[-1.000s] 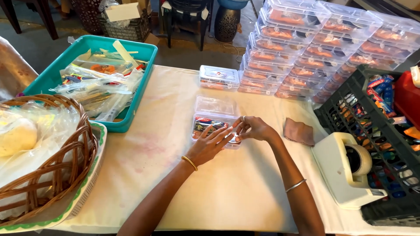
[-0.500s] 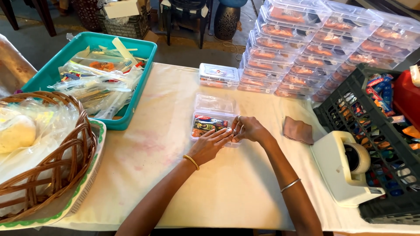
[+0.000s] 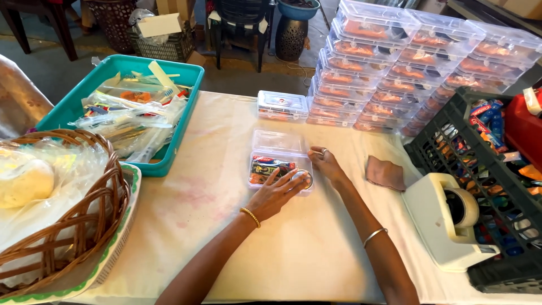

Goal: Packaging small bottles, packets, and items into plastic boxes and bags.

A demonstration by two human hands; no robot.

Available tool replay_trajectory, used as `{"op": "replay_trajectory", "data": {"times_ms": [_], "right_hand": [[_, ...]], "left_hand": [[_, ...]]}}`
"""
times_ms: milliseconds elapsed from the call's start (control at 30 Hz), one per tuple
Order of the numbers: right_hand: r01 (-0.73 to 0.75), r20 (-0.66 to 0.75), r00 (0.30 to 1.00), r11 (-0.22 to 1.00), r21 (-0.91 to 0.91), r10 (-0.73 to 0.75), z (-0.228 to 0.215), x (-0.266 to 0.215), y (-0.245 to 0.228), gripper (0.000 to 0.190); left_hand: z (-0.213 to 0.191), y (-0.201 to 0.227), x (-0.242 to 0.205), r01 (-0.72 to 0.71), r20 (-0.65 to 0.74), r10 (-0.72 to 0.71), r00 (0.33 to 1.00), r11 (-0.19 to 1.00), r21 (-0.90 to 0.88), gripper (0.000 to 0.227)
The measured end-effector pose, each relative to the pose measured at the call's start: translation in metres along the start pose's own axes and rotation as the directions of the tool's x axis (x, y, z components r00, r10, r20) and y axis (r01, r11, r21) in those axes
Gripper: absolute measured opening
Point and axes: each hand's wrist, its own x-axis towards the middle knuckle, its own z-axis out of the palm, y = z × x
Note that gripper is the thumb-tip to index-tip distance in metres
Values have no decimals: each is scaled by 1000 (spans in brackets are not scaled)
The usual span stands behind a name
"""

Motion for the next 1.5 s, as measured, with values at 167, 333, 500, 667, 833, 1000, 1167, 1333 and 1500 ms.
{"op": "replay_trajectory", "data": {"times_ms": [167,333,500,667,833,1000,1167,1333,1500], "right_hand": [[-45,36,999,958,283,36,17,-25,-32,61],[88,22,995,966,244,-96,23,-32,-34,53],[385,162,893,899,211,-420,24,-41,-47,41],[368,352,857,925,94,-377,35,-65,-83,54],[328,483,810,940,95,-332,33,-70,-89,71],[428,538,779,900,-80,-323,29,-77,-101,91],[377,511,796,926,-1,-323,16,-68,-85,80],[339,462,829,940,34,-315,15,-67,-80,67],[340,422,857,940,-29,-297,13,-62,-77,59]], "left_hand": [[33,-4,-9,43,48,-36,998,989,-140,70],[31,-3,-8,75,110,-66,992,994,-77,74],[35,-6,-3,153,82,-150,985,988,-30,75],[36,-14,0,176,94,-179,979,983,43,76],[39,-16,0,220,211,-227,951,974,60,68],[59,-17,-11,103,35,-109,993,983,149,55],[21,-5,-6,-105,-217,173,961,951,292,36],[-15,-27,-8,24,-449,6,894,998,62,29],[-42,-58,-16,482,-414,-527,742,849,-216,30]]}}
